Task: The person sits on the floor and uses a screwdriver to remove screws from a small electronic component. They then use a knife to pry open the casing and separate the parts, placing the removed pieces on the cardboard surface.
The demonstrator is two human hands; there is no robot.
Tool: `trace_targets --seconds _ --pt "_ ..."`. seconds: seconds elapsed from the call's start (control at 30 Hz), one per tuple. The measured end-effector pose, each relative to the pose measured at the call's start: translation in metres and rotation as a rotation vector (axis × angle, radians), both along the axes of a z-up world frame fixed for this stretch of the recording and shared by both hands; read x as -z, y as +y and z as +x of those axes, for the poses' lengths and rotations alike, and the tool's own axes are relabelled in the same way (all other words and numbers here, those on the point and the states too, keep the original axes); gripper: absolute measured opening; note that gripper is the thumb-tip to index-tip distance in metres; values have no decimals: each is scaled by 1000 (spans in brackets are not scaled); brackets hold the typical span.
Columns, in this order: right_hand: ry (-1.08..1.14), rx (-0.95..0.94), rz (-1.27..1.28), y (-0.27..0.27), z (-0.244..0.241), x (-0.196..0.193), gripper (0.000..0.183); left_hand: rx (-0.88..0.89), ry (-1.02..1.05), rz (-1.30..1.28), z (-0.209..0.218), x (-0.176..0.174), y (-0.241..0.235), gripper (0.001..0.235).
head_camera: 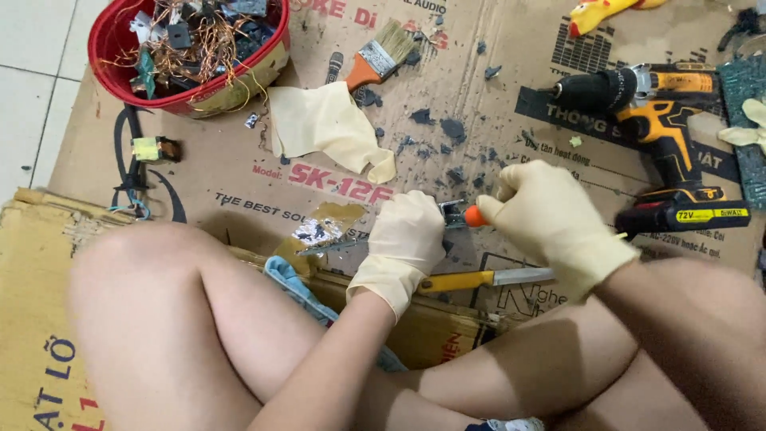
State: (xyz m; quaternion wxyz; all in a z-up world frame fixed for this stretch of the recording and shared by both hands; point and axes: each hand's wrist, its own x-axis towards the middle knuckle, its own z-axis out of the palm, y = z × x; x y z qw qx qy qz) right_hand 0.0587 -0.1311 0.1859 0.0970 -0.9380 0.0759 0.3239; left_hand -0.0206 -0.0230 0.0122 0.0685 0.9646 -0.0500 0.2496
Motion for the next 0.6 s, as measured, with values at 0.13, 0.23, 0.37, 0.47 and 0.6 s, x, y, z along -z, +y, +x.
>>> trace_targets --seconds 0.13,0.23,0.37,0.47,0.6 --pt "-95 -42 -77 -5 -26 25 33 -18 -13 19 -6 3 2 2" --pt "-162 1 -76 -7 -34 22 29 0 -25 11 -4 2 0 3" --pt "-322 -74 -81 -9 -51 27 30 -9 -16 11 -6 2 1 3" --pt "-386 -54 -82 -14 -60 34 31 -17 -11 9 -6 2 -1 3" --pt "-431 -11 -111 -12 -65 38 34 -23 -5 8 -5 2 -1 4"
